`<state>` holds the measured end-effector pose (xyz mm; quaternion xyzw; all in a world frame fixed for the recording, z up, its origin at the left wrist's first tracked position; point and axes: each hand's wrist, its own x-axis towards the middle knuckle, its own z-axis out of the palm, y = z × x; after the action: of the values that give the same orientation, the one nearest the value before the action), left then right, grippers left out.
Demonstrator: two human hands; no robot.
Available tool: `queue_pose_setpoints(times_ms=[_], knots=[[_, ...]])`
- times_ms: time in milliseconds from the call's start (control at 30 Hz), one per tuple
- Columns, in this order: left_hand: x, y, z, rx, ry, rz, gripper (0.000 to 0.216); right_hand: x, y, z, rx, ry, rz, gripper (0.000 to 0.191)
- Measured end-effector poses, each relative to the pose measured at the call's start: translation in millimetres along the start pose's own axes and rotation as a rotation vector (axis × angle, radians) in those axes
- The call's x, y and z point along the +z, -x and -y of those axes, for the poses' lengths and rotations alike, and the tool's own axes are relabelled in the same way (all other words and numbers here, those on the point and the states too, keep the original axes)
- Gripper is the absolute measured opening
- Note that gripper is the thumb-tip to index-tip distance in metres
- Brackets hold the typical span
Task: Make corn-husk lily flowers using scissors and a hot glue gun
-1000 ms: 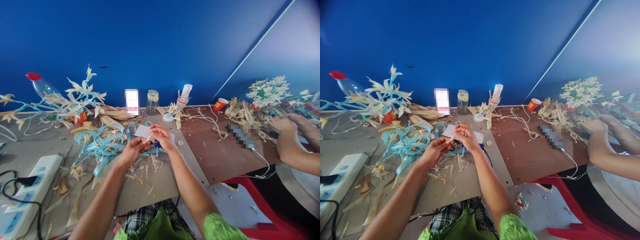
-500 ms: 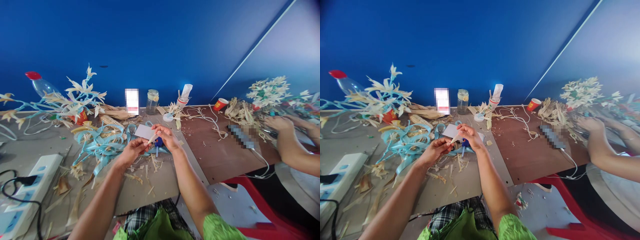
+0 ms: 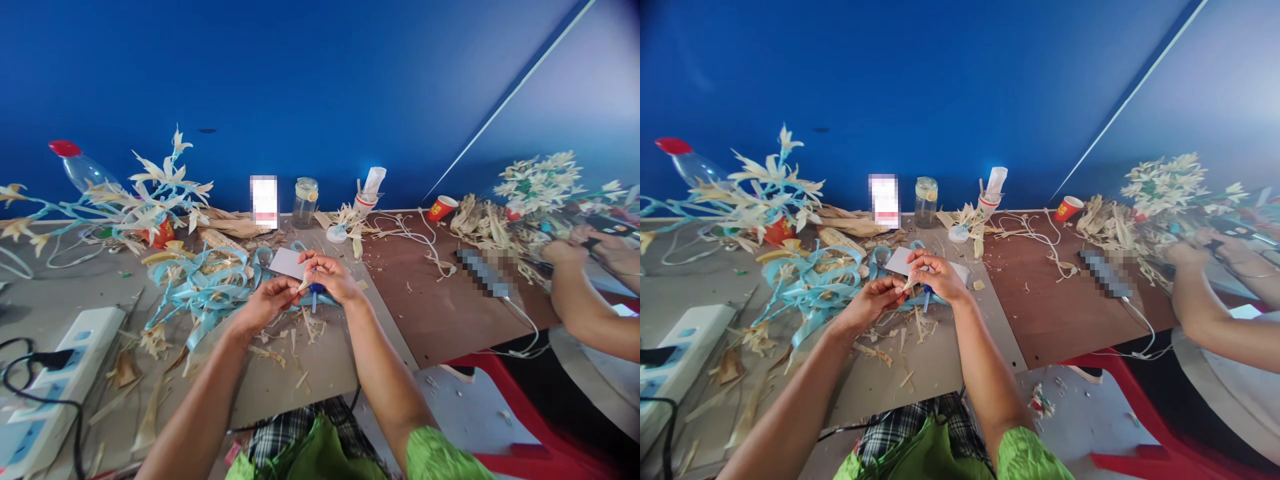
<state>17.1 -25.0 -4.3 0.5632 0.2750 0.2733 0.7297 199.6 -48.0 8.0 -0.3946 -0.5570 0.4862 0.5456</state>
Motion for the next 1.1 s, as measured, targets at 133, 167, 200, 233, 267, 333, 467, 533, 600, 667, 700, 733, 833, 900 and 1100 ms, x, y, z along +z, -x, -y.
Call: queue_pose_setpoints(times_ms=[133, 167, 200, 233, 267, 333, 467, 533, 600, 667, 700, 733, 833, 900, 1100], knots=[[-1.3, 0.4, 1.4, 0.002, -0.052, 0.014, 0.026, 1.4, -1.5, -2.0, 0.021, 0.012, 0.001, 0.015], [-1.6, 0.4, 1.8, 0.001, -0.061, 0.015, 0.027, 1.6, -1.8, -2.6, 0.027, 0.025, 0.002, 0.016], [-2.0, 0.3, 2.2, 0.002, -0.066, 0.016, 0.027, 1.8, -2.0, -3.2, 0.031, 0.039, 0.003, 0.016], [-2.4, 0.2, 2.6, 0.004, -0.069, 0.018, 0.028, 1.9, -2.2, -3.7, 0.035, 0.052, 0.003, 0.017], [-2.7, 0.0, 3.0, 0.007, -0.071, 0.019, 0.028, 1.9, -2.4, -4.1, 0.038, 0.065, 0.003, 0.017], [-2.9, -0.4, 3.4, 0.011, -0.077, 0.021, 0.028, 2.0, -2.5, -4.6, 0.041, 0.090, 0.006, 0.018], [-2.4, -1.1, 3.1, 0.004, -0.090, 0.016, 0.030, 2.9, -2.7, -4.7, 0.062, 0.135, 0.036, 0.018], [-1.9, -1.3, 2.9, 0.007, -0.088, 0.010, 0.031, 4.0, -3.0, -5.1, 0.092, 0.143, 0.051, 0.018], [-1.5, -1.0, 2.7, 0.011, -0.072, 0.002, 0.030, 5.1, -3.6, -6.9, 0.121, 0.123, 0.028, 0.019], [-0.8, -0.5, 2.1, 0.004, -0.046, -0.009, 0.028, 5.4, -4.9, -10.4, 0.142, 0.060, -0.062, 0.020], [-0.2, -0.2, 1.6, -0.002, -0.029, -0.017, 0.027, 5.0, -5.9, -12.7, 0.150, 0.015, -0.126, 0.021], [0.4, 0.2, 0.9, -0.008, -0.009, -0.027, 0.026, 4.2, -7.0, -15.2, 0.153, -0.034, -0.198, 0.023], [2.2, 0.5, -2.0, -0.011, 0.064, -0.080, 0.024, 0.3, -10.6, -21.2, 0.135, -0.168, -0.388, 0.025], [2.6, 0.0, -3.4, 0.010, 0.108, -0.129, 0.024, -2.1, -12.4, -22.7, 0.130, -0.256, -0.460, 0.027], [-1.6, -3.7, -1.6, 0.133, 0.247, -0.207, 0.020, 1.9, -11.1, -20.9, 0.305, -0.476, -0.300, 0.044]])
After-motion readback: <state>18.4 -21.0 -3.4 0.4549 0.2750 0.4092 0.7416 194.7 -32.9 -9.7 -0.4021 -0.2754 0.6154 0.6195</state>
